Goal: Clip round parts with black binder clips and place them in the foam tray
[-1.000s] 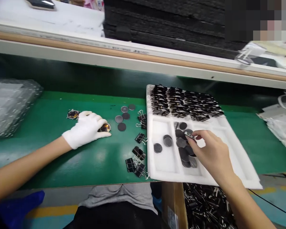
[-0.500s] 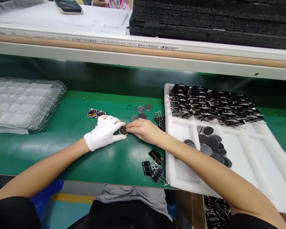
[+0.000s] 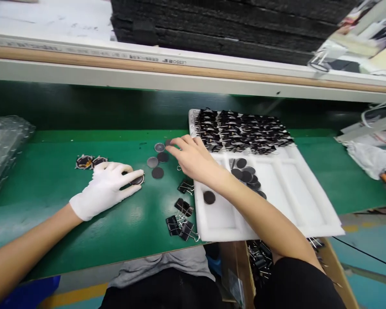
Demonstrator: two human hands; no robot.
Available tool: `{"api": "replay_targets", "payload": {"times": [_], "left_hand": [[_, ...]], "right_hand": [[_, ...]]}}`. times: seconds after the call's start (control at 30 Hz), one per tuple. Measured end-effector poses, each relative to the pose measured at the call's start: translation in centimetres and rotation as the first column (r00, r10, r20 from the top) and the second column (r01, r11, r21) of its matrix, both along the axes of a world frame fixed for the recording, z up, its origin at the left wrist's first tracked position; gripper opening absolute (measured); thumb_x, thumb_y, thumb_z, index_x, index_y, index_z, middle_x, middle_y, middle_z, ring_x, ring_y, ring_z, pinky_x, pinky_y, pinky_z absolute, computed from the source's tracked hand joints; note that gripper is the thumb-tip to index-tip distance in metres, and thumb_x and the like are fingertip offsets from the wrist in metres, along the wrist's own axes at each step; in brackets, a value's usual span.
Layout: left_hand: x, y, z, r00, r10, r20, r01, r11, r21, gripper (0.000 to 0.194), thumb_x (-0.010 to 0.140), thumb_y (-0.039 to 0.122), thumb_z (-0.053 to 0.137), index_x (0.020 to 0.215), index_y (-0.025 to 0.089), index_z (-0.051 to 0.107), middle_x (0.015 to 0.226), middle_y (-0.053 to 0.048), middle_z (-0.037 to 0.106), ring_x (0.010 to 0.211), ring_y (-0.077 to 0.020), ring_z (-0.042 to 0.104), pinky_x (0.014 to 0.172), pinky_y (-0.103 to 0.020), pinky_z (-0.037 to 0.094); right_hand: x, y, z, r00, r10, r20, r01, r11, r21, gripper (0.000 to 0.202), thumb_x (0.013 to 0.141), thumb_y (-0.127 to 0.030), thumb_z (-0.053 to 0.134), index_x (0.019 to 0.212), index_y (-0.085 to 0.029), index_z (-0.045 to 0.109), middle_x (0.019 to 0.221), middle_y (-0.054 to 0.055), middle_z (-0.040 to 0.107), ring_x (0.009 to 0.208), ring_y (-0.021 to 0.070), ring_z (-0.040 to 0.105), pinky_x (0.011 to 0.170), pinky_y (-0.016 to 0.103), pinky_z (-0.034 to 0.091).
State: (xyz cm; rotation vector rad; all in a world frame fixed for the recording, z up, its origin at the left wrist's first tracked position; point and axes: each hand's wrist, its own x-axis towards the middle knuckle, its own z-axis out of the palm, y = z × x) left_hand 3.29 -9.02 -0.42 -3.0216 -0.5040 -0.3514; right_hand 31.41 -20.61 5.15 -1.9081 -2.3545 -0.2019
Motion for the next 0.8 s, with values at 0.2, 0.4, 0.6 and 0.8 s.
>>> {"api": "replay_targets", "payload": {"times": [0.2, 0.4, 0.6, 0.8], "left_hand": [[0.4, 0.2, 0.2, 0.999, -0.028, -0.016, 0.028, 0.999, 0.036, 0.03, 0.102, 0.046, 0.053, 0.119, 0.03, 0.071, 0.112, -0.008, 0.076, 0.095, -0.0293, 0.068, 0.087, -0.047, 0.04], [0.2, -0.2, 0.4, 1.0, 0.017, -0.021, -0.017, 1.0, 0.004, 0.043, 0.099, 0.052, 0.057, 0.131, 0.024, 0.067, 0.116, -0.013, 0.075, 0.102, -0.0317, 0.068, 0.094, -0.049, 0.039], [-0.4, -0.1, 0.8, 0.996, 0.037, -0.081, -0.038, 0.999, -0.011, 0.041, 0.101, 0.054, 0.054, 0.125, 0.023, 0.068, 0.111, -0.011, 0.074, 0.104, -0.0288, 0.066, 0.095, -0.046, 0.036], [-1.2, 0.2, 0.8, 0.993, 0.038, -0.114, -0.043, 0.998, -0.04, 0.072, 0.092, 0.067, 0.062, 0.144, 0.016, 0.055, 0.119, -0.015, 0.071, 0.111, -0.0333, 0.063, 0.098, -0.048, 0.034]], "right_hand": [[3.5, 2.1, -0.1, 0.993, -0.07, 0.1, 0.088, 0.977, -0.193, 0.034, 0.101, -0.01, 0.044, 0.1, -0.016, 0.077, 0.097, 0.012, 0.076, 0.096, 0.026, 0.062, 0.088, 0.043, 0.03], [1.8, 1.8, 1.3, 0.832, -0.137, -0.537, 0.16, 0.987, -0.004, 0.016, 0.093, -0.024, 0.063, 0.1, -0.02, 0.078, 0.088, 0.004, 0.079, 0.083, 0.0213, 0.072, 0.081, 0.035, 0.048], [-5.4, 0.2, -0.8, 0.561, -0.318, -0.764, 0.185, 0.948, -0.259, 0.009, 0.085, -0.024, 0.067, 0.09, -0.022, 0.074, 0.066, -0.002, 0.074, 0.06, 0.0181, 0.069, 0.062, 0.031, 0.051], [-7.8, -1.3, -4.1, 0.804, -0.231, -0.548, 0.161, 0.972, -0.173, 0.017, 0.096, -0.024, 0.055, 0.092, -0.021, 0.072, 0.066, -0.001, 0.07, 0.057, 0.0168, 0.062, 0.069, 0.034, 0.044]]}}
